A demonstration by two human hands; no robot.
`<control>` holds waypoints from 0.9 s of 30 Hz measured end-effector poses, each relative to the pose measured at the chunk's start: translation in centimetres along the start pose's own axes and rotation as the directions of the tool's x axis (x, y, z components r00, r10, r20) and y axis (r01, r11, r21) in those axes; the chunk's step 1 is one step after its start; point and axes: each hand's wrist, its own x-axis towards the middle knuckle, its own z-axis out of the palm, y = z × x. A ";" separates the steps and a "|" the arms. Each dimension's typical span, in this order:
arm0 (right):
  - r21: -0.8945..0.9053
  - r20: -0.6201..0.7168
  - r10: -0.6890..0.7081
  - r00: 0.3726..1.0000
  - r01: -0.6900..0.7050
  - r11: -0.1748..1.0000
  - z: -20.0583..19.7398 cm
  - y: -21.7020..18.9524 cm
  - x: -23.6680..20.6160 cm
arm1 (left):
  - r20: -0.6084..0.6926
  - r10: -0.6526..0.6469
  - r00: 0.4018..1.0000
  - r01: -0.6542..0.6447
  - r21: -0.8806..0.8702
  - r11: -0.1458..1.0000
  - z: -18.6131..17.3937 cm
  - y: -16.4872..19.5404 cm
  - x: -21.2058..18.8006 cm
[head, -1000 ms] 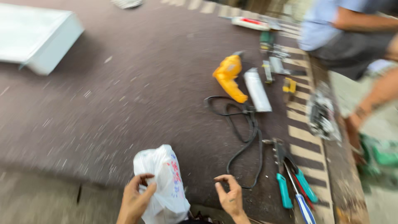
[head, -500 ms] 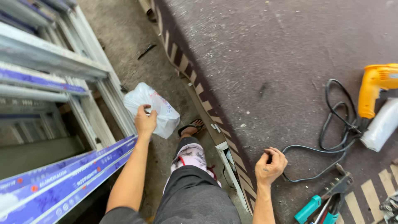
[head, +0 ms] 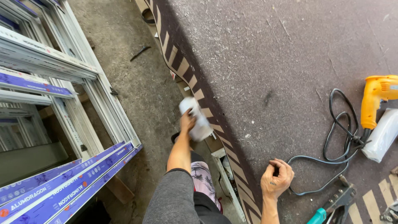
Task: The person packs small hardware items into a white plastic bag, ties it, and places it in a drawer. They then pack a long white plastic profile into another bag, tie it, and place it on the table. Finally, they pick up a metal door latch from the table.
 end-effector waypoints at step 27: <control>0.244 -0.120 0.142 0.983 -0.110 0.964 -3.5 -1.1 2.3 | 0.852 -0.317 0.417 -0.618 0.521 0.588 5.4 0.6 -12.4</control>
